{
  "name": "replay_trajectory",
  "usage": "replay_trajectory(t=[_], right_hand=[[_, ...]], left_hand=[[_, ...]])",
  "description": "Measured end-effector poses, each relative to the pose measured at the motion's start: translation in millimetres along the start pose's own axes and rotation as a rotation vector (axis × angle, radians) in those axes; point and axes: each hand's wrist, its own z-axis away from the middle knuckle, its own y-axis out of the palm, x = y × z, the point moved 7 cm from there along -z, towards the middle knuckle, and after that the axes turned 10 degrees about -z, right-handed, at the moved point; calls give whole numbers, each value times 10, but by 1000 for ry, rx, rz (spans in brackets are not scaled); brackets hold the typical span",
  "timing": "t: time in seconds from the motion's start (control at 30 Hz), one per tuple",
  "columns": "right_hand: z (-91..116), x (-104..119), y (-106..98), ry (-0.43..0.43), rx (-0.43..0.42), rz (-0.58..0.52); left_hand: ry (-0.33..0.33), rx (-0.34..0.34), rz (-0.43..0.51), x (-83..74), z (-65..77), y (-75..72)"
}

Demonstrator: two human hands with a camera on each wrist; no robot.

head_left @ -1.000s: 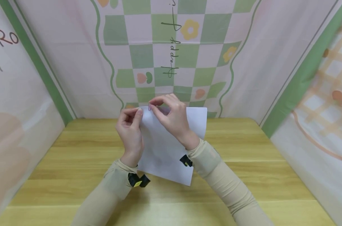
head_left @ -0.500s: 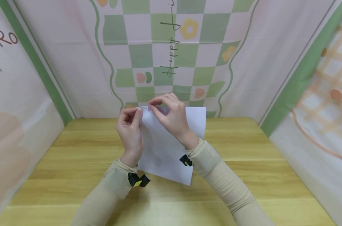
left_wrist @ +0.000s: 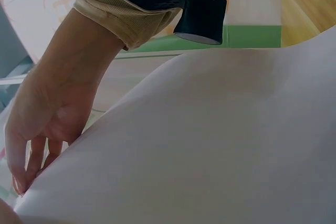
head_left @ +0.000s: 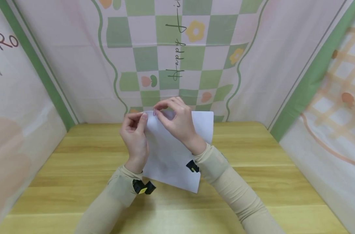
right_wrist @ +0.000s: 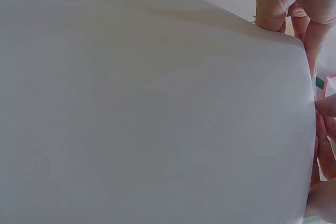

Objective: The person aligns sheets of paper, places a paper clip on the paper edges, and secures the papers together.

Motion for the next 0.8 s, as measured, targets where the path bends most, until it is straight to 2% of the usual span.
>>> replay_trajectory(t=[0.8], right_hand=[[6,-6,35,-49,15,-12]], left_hand=[[14,0,2,12,-23,-8]])
